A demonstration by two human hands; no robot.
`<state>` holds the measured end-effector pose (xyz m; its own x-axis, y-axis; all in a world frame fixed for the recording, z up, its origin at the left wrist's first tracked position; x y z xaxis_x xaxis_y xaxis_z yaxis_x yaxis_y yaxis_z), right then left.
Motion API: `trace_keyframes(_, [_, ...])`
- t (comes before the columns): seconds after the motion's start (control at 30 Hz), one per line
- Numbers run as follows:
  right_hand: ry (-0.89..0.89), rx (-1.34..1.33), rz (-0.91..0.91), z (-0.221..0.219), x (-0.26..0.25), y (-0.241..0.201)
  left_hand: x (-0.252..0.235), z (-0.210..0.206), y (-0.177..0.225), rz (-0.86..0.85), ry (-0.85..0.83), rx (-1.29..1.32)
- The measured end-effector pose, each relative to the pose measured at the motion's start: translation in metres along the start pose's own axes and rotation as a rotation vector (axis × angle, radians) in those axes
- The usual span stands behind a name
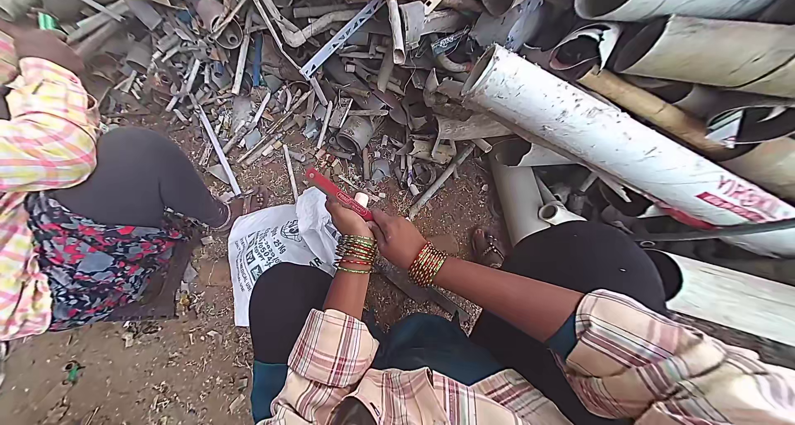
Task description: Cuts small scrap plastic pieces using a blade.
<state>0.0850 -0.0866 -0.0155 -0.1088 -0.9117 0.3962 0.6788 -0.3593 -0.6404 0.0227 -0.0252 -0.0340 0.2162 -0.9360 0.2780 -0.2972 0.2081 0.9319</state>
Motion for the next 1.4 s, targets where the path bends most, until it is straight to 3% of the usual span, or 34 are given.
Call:
trace_keyframes(0.13, [0.106,0.016,-0.042,0.011,-0.01,0.008,0.006,0.0,-0.006,-0.013,-0.098,-0.074])
trace_keyframes(0.33, [-0.008,-0.001,0.005,0.001,0.0,0.001,-0.006,0.006,-0.016,0.057,-0.051,0.027])
trace_keyframes(0.47, [0.112,0.006,-0.021,0.009,-0.015,0.016,-0.013,0.007,-0.039,0.039,-0.121,-0.067])
trace_keyframes(0.63, [-0.021,-0.035,0.016,-0.001,-0.002,0.008,-0.002,0.008,-0.01,0.012,-0.058,-0.09])
trace_keyframes(0.8, [0.078,-0.02,-0.017,0.01,-0.012,0.02,-0.001,0.006,-0.02,0.042,-0.11,-0.052])
trace_keyframes(1.0, [-0.044,-0.037,0.033,0.003,0.003,0.006,-0.004,0.006,-0.013,0.008,-0.063,0.034])
trace_keyframes(1.17, [0.069,-0.057,0.01,0.014,-0.009,0.016,0.004,0.0,-0.009,0.01,-0.092,0.015])
trace_keyframes(1.33, [-0.058,-0.04,0.038,0.007,0.001,0.006,0.0,0.0,-0.006,-0.022,-0.059,0.08])
trace_keyframes(1.4, [-0.007,-0.012,0.029,0.011,-0.007,0.011,0.003,0.001,-0.005,-0.007,-0.083,0.018])
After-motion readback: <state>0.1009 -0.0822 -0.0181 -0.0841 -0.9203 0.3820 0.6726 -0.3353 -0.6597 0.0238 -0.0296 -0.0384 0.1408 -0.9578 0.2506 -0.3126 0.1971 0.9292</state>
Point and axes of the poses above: each hand's wrist, its own x-axis away from the middle knuckle, its own z-axis out of the back of the hand, y = z × x, the point moved 1 cm from there along -x, towards the middle knuckle, and after that the axes turned 6 degrees about -z, right-handed, at the moved point
